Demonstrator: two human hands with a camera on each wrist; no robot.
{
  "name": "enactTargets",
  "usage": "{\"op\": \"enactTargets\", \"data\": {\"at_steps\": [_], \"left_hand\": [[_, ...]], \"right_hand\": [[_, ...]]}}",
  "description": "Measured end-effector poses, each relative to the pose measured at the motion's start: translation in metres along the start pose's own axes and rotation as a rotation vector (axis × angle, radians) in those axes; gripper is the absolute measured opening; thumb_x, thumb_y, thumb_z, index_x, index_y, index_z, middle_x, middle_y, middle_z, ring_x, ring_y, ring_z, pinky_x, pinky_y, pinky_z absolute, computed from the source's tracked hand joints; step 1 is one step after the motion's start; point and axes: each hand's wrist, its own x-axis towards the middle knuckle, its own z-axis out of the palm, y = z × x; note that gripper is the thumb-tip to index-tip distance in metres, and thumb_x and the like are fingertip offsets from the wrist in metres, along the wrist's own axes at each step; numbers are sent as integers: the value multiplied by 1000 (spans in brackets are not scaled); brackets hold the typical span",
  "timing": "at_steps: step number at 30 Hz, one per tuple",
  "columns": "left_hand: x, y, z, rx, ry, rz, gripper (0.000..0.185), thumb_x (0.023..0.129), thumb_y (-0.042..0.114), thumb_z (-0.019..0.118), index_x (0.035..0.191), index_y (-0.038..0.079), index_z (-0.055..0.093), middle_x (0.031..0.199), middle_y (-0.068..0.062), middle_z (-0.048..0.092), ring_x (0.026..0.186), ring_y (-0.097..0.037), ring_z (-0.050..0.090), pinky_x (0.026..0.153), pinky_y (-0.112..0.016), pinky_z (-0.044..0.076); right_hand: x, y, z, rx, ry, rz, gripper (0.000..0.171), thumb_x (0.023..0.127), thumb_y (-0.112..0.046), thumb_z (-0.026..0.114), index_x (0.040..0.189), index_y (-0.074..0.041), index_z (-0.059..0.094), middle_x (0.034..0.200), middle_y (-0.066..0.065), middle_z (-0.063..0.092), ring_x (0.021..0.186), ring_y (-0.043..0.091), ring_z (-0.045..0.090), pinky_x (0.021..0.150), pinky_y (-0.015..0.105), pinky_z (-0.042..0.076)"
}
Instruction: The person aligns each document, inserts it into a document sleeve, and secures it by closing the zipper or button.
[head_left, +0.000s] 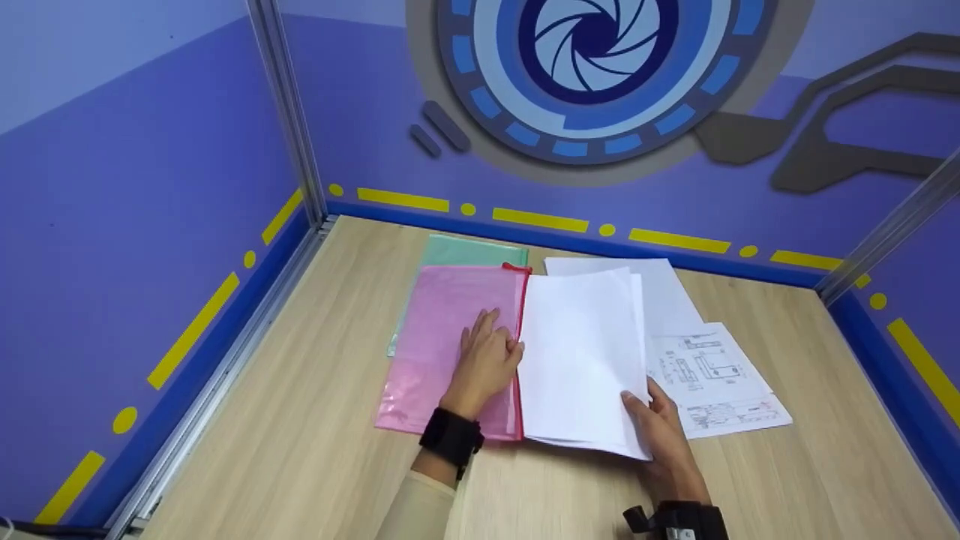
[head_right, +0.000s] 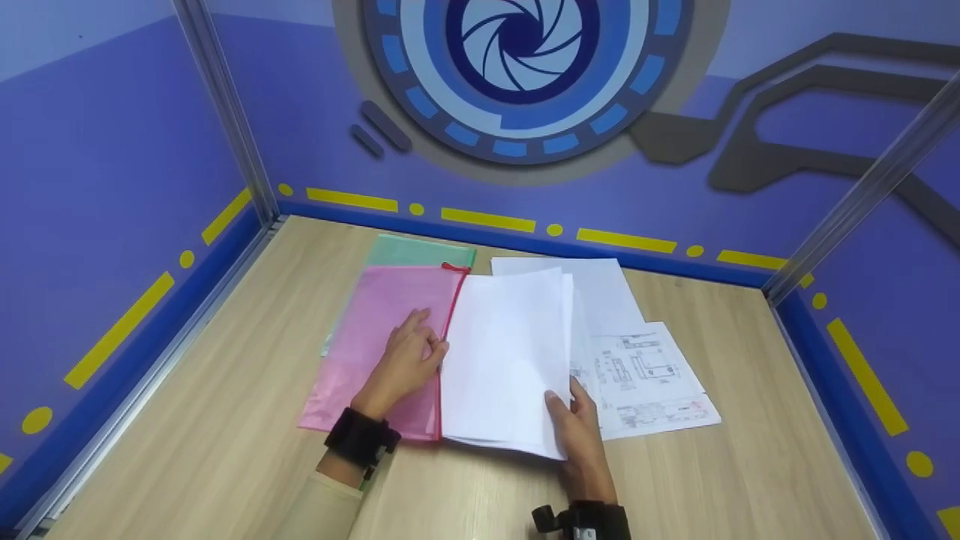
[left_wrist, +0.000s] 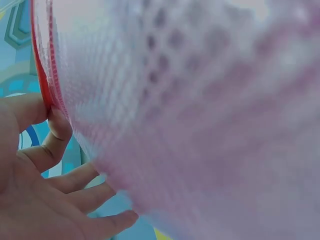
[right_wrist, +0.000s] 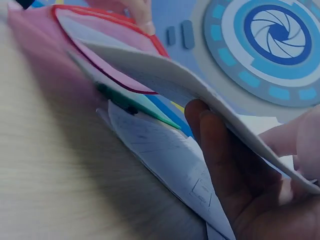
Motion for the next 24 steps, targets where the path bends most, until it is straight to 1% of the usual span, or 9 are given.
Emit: {"op": "enactTargets", "data": {"at_steps": [2,5,9,12,15,17,19,21,24], "left_hand": [[0,2,1,-7,-5,-7,27,106,24,62,82,12,60,161,-26,42,155,-48,29,118,-74,23],[0,4,3,-2,-7,-15,27,106,25,63,82,13,59,163,-24,40,156,-47,27,119,-73,22],[-1,4,4,19,0,-2,27,104,25,67,81,13,58,162,-23,42,155,-48,28,118,-74,24],[-2,2,5,28,-27,10,26,103,23,70,82,14,57,162,-19,43,155,-46,29,116,-75,25],[-2,2,6,40,-54,22,25,103,23,70,83,14,57,163,-16,45,155,-42,32,116,-76,25],[-1,2,6,54,-44,33,24,103,22,68,83,14,57,162,-15,46,154,-40,35,116,-75,27],[0,3,6,68,-12,51,23,103,22,68,84,13,58,159,-16,50,152,-38,39,115,-74,29],[0,4,6,79,5,68,22,103,22,68,85,13,59,156,-16,52,150,-35,43,114,-73,31],[1,7,5,72,-15,79,20,103,23,68,87,13,61,155,-14,54,150,-32,44,115,-71,33]], "right_hand": [[-1,0,1,-3,-1,-9,58,110,-13,55,164,-13,36,129,11,65,93,23,71,76,34,58],[-1,0,1,6,-9,-20,58,110,-14,57,165,-15,37,126,12,67,91,24,71,73,34,58],[-2,0,0,24,-21,-18,59,109,-15,57,165,-17,38,123,13,69,90,26,73,72,34,59],[-3,1,-1,24,-27,-8,60,109,-13,58,165,-16,37,125,14,69,91,28,73,72,36,60],[-4,1,-1,-7,-31,-7,62,109,-14,58,166,-15,35,125,15,68,92,29,73,72,36,60],[-4,1,-1,-19,-25,-10,61,109,-13,59,165,-14,36,125,16,68,91,29,73,72,36,60],[-4,0,-1,-28,-26,-19,60,109,-13,59,165,-12,37,124,17,69,91,28,73,72,36,60],[-4,0,-2,-43,-32,-30,60,108,-12,59,164,-11,38,126,19,68,92,28,73,73,35,59],[-4,-2,-3,-63,-45,-38,59,108,-13,60,164,-10,39,127,19,68,92,27,72,74,35,59]]}}
